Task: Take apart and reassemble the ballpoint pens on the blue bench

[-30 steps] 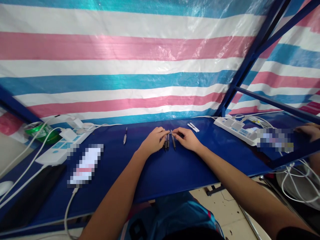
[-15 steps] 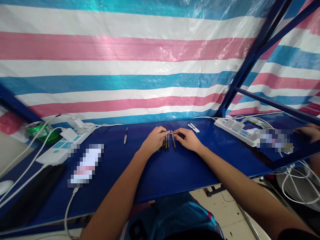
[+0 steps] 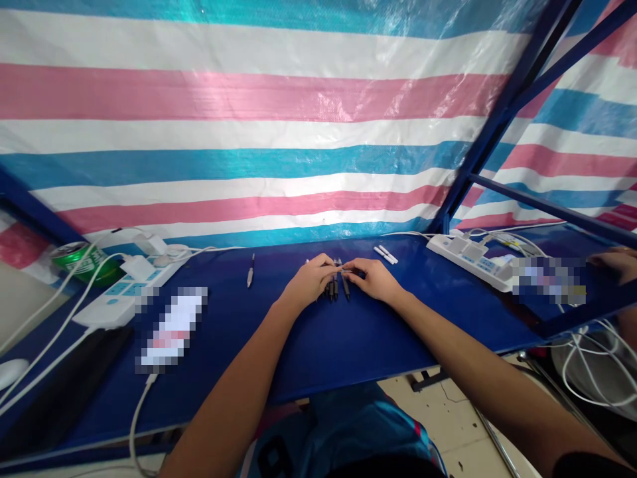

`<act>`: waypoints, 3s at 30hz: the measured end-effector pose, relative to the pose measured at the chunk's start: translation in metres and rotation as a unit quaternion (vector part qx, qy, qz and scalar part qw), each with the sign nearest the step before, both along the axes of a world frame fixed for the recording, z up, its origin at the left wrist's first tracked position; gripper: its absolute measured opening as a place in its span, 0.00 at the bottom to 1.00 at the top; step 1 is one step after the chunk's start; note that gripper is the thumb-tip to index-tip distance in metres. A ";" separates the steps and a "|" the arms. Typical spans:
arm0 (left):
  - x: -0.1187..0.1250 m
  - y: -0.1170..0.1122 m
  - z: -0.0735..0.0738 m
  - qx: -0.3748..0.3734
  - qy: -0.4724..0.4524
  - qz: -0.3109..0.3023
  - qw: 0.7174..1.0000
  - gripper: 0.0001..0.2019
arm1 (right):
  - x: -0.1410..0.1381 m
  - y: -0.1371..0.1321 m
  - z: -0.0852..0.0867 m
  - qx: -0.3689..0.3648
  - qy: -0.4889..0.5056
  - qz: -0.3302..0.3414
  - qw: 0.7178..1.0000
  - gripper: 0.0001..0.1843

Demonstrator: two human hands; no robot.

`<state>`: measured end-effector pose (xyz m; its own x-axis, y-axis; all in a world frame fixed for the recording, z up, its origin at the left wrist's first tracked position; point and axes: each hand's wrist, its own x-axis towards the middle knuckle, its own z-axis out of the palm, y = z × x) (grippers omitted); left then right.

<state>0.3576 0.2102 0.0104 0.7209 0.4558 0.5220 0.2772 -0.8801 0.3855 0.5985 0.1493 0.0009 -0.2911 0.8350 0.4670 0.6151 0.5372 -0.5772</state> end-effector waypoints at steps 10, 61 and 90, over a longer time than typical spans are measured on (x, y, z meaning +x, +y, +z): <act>0.012 -0.009 0.007 -0.075 -0.094 0.047 0.992 0.12 | -0.006 -0.003 0.009 0.045 0.045 0.036 0.997 0.07; 0.002 0.005 0.004 -0.355 -0.183 0.051 0.915 0.20 | -0.007 -0.001 0.005 -0.134 0.217 0.015 0.967 0.20; 0.006 0.002 0.001 -0.348 -0.155 0.071 0.922 0.19 | -0.004 0.001 0.000 -0.122 0.165 -0.014 0.979 0.21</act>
